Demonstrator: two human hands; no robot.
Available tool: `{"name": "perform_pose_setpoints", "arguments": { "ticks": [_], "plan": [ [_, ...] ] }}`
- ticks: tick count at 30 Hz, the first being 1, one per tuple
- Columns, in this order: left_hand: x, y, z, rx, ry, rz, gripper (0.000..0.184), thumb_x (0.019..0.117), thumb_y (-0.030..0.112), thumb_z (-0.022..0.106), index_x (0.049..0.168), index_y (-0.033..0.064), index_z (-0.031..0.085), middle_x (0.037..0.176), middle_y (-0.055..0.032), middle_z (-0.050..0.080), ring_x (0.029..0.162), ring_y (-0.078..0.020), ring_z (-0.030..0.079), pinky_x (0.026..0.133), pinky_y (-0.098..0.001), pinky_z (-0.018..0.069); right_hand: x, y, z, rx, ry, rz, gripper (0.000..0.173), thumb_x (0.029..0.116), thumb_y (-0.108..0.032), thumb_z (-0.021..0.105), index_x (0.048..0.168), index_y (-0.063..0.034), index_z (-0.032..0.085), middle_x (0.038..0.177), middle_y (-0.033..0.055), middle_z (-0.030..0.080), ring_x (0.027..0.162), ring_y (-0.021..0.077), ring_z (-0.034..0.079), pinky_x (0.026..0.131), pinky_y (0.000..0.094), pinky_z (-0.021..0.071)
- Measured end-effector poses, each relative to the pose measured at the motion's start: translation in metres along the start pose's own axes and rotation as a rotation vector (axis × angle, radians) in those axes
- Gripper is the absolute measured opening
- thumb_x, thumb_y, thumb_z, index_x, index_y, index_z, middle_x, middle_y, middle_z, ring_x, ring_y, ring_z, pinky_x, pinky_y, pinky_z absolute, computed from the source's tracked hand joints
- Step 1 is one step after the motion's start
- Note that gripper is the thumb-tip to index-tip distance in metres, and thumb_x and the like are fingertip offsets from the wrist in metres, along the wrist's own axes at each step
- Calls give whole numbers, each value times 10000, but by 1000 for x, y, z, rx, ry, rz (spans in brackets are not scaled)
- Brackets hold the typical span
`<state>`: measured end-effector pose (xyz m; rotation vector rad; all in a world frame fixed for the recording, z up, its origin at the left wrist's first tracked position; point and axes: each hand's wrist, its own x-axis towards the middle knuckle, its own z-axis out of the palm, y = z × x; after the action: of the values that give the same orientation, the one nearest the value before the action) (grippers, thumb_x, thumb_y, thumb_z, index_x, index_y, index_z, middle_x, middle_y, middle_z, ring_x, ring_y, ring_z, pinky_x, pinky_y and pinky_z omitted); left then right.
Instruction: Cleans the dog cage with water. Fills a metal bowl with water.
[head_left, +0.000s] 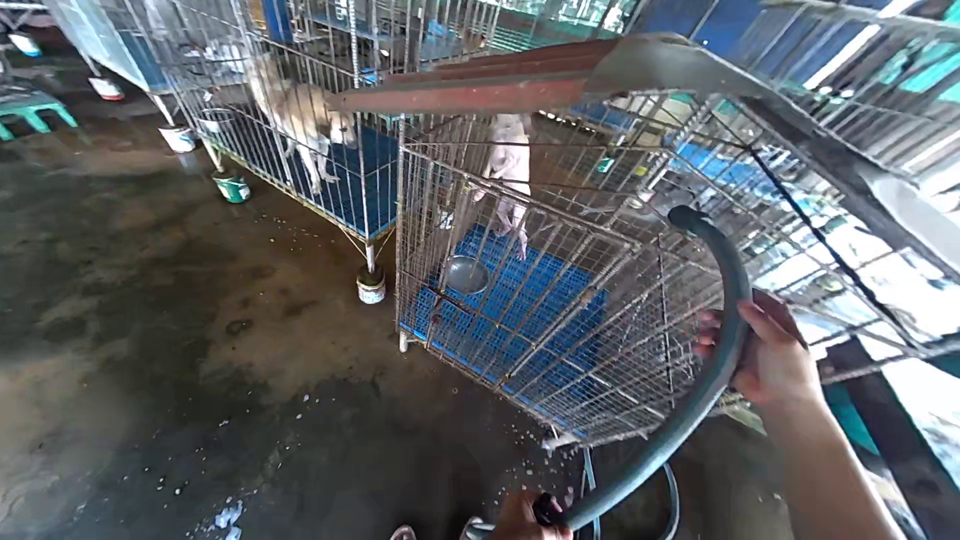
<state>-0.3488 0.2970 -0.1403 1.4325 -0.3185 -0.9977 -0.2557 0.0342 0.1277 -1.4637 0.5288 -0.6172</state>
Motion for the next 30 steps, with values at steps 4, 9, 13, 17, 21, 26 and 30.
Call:
{"name": "perform_pose_setpoints", "arguments": {
  "ticks": [4,9,13,17,21,26,30],
  "plan": [
    [-7,-22,3,184,-89,-64,405,932,274,760,1228,11,672,1029,-159,717,813,-229,679,795,-431,564,-34,23,-16,-118,84,-96,526,1103,-113,357,1615,-139,238,720,-20,567,419,64,510,350,226,458],
    [4,-8,15,103,85,-158,492,953,248,736,1385,69,585,1067,-169,693,764,-225,662,742,-407,566,-22,1,15,-186,180,-132,482,1109,-125,401,1584,-122,316,713,-7,529,411,61,465,357,234,443],
    [9,-14,-2,-195,313,-189,563,949,157,742,1435,11,498,1118,-177,657,752,-190,649,680,-345,568,-39,-13,11,-240,159,-193,497,1101,-127,416,1589,-120,321,689,-15,530,401,60,470,345,241,445],
    [-19,-61,-46,-670,515,-337,198,1025,113,580,1196,21,536,785,-88,619,571,-135,580,521,-271,510,-103,16,-31,-309,153,-211,549,1056,-97,431,1585,-31,298,681,-44,541,391,32,474,328,224,444],
    [-71,-126,-101,-963,770,-435,177,1030,220,421,961,84,510,690,-55,561,529,-138,544,462,-281,474,-149,73,-98,-313,228,-53,551,1050,-71,401,1584,-16,274,612,-65,482,366,18,439,322,204,417],
    [-167,-188,-157,-943,1199,-509,162,1034,214,445,1086,62,471,779,-98,518,574,-177,511,494,-318,458,-178,156,-184,-344,369,183,517,1093,-146,407,1594,-99,290,673,-41,506,378,27,433,330,221,408],
    [-230,-195,-177,-942,1362,-535,123,1026,203,438,1046,81,442,773,-87,501,555,-163,498,494,-297,460,-202,189,-207,-362,364,276,513,1085,-167,419,1584,-103,320,720,-44,529,385,21,417,329,211,391]
  ]
}}
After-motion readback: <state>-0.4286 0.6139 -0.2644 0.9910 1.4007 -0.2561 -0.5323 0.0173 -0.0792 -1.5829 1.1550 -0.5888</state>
